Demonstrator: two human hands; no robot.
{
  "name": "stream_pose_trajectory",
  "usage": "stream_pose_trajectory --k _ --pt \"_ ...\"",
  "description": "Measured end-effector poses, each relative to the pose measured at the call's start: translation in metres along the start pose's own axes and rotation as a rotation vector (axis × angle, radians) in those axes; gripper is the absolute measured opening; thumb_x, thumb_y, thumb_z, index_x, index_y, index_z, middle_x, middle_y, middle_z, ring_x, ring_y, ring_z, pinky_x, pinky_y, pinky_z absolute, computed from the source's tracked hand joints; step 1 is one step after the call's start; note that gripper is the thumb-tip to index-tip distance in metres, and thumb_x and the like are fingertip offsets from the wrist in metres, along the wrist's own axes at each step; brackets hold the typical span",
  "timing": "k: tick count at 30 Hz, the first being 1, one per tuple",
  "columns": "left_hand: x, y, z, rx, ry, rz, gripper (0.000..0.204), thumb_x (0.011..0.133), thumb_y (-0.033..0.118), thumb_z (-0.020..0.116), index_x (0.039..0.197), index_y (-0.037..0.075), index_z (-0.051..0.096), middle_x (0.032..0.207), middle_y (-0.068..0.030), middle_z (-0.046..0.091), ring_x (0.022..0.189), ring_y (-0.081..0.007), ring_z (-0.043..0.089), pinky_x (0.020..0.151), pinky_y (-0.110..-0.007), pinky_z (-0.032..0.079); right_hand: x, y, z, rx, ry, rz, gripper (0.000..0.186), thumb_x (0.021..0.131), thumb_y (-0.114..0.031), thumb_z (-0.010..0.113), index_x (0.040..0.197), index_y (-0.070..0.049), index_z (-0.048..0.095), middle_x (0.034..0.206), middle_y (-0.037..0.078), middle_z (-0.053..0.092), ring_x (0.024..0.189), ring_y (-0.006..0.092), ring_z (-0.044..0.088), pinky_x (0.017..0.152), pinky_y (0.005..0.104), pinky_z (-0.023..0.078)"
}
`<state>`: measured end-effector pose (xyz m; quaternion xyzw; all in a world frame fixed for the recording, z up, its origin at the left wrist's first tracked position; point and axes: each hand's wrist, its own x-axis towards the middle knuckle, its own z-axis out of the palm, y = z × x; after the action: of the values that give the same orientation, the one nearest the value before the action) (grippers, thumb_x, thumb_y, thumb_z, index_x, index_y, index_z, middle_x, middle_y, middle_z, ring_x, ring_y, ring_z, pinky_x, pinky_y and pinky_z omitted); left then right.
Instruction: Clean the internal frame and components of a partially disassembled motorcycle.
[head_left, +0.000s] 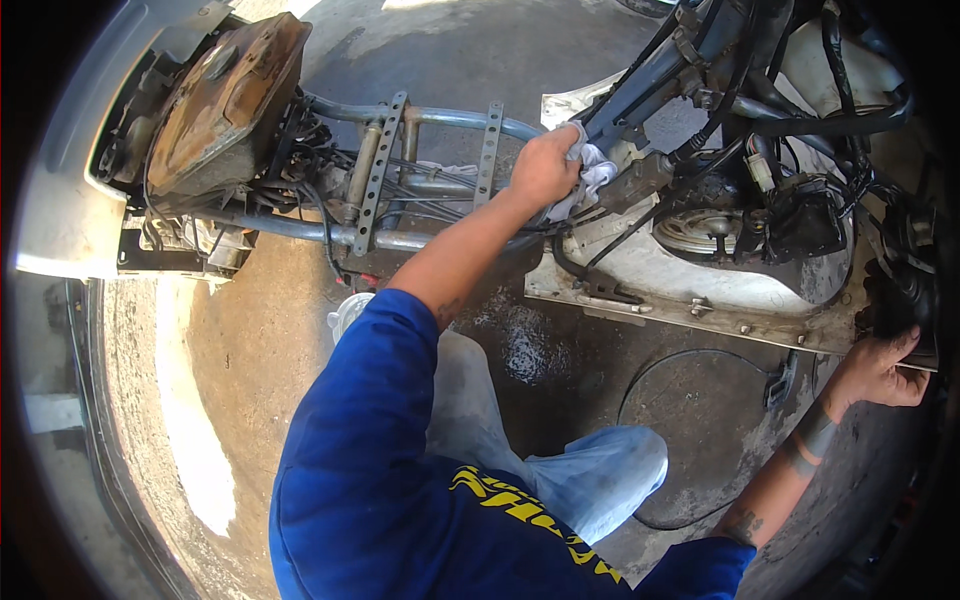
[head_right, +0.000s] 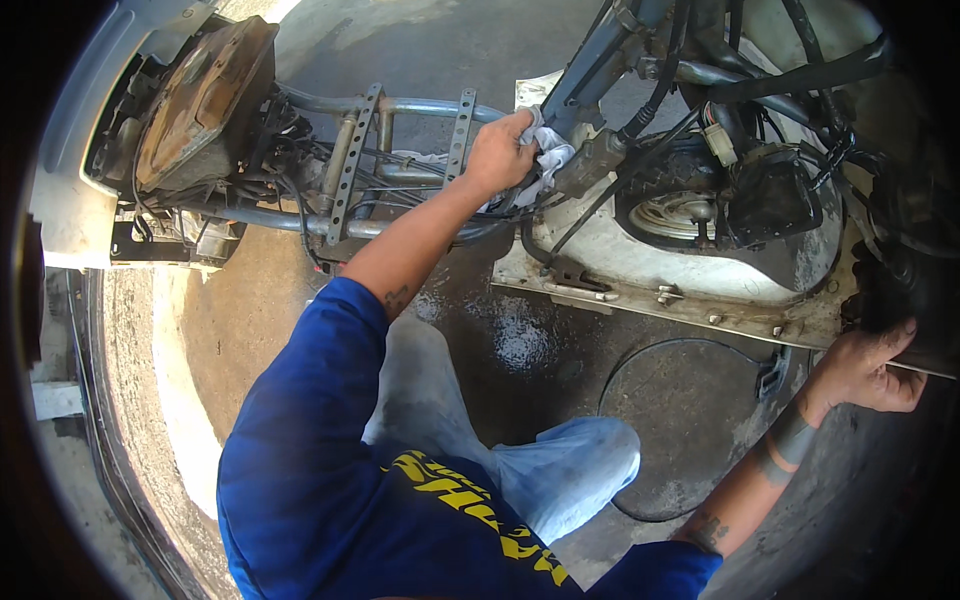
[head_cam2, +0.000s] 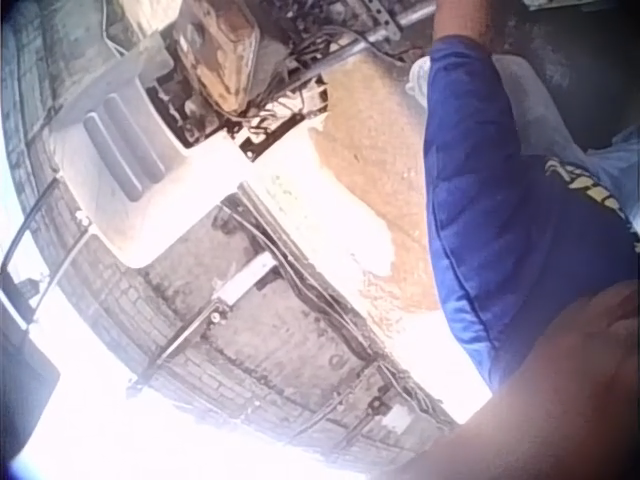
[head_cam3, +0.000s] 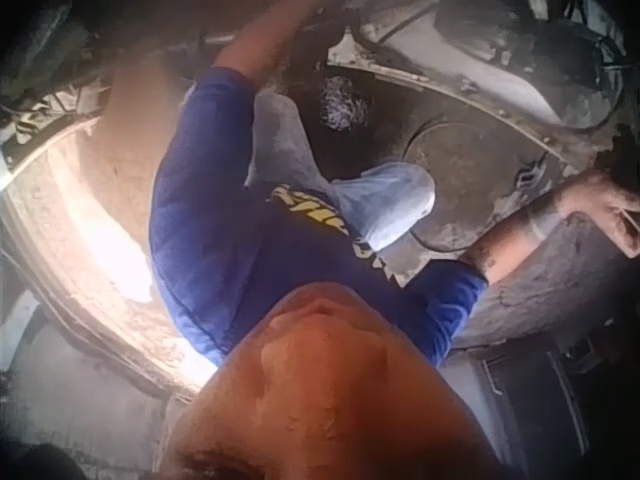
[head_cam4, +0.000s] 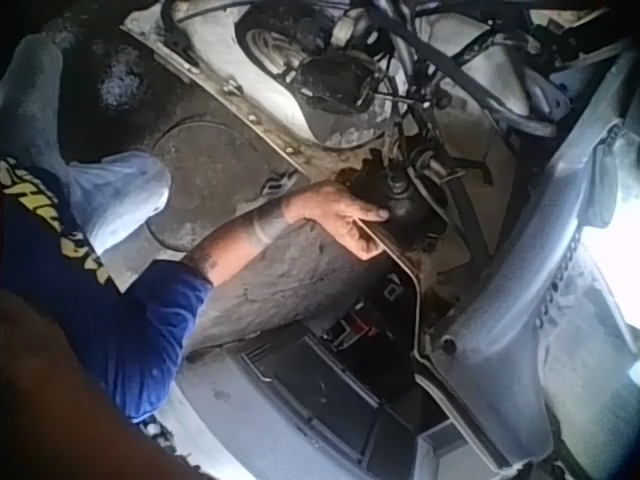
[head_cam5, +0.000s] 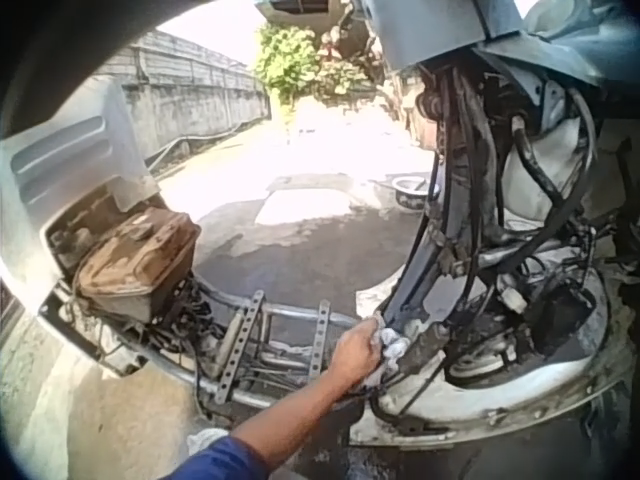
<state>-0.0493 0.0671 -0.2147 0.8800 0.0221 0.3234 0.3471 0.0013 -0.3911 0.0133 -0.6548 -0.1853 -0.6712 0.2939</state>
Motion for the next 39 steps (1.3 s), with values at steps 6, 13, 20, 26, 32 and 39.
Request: stream_pose_trajectory --k 6,13,20,26,32,39 --pt "0.032 -0.014 -0.009 -0.136 -0.02 0.113 0.021 0.081 0.004 0.062 0.101 0.003 0.06 0.105 -0.0209 0.065 0.103 -0.0406 0.061 0.086 -0.044 0.049 -0.002 -0.006 0.003 0.13 -0.033 0.063 0.051 0.088 -0.021 0.08 0.108 0.011 0.046 0.104 0.02 0.057 0.09 0.0213 0.062 0.083 0.0322 0.052" --pt "0.027 -0.016 0.027 -0.265 0.286 -0.147 0.026 0.094 0.014 0.054 0.116 0.003 0.062 0.104 -0.0272 0.065 0.099 -0.0454 0.062 0.086 -0.048 0.048 -0.015 -0.019 0.015 0.011 0.003 0.081 0.051 0.087 -0.022 0.08 0.108 0.01 0.046 0.108 0.021 0.055 0.091 0.0221 0.061 0.083 0.0325 0.052" --pt "0.104 0.058 -0.007 -0.18 0.237 0.129 0.021 0.093 0.01 0.051 0.111 0.001 0.054 0.091 -0.0247 0.06 0.095 -0.0472 0.057 0.088 -0.049 0.046 -0.003 -0.016 0.002 -0.178 0.034 -0.035 0.051 0.09 -0.022 0.077 0.111 0.012 0.046 0.11 0.022 0.055 0.094 0.0226 0.062 0.085 0.0325 0.053" --pt "0.092 0.035 0.011 -0.325 0.49 0.32 0.029 0.093 0.012 0.055 0.118 0.003 0.044 0.101 -0.0256 0.058 0.097 -0.0473 0.055 0.089 -0.053 0.042 -0.007 -0.035 0.011 -0.043 0.004 0.071 0.052 0.091 -0.023 0.076 0.112 0.011 0.043 0.109 0.023 0.056 0.095 0.0241 0.062 0.086 0.0335 0.052" --pt "0.105 0.052 -0.028 -0.279 0.032 0.209 0.021 0.089 0.011 0.058 0.108 0.005 0.052 0.096 -0.0239 0.063 0.09 -0.0472 0.06 0.078 -0.05 0.048 -0.006 -0.021 0.012 -0.158 0.0 -0.005 0.052 0.091 -0.021 0.076 0.112 0.011 0.04 0.109 0.022 0.052 0.094 0.023 0.059 0.084 0.033 0.051" --pt "0.091 0.069 -0.002 -0.122 0.423 0.34 0.023 0.075 0.011 0.062 0.096 0.005 0.053 0.089 -0.0189 0.059 0.085 -0.0399 0.06 0.074 -0.049 0.049 -0.02 -0.043 0.017 -0.152 -0.036 0.033 0.054 0.093 -0.022 0.073 0.117 0.012 0.037 0.113 0.025 0.051 0.098 0.0263 0.06 0.086 0.0346 0.053"
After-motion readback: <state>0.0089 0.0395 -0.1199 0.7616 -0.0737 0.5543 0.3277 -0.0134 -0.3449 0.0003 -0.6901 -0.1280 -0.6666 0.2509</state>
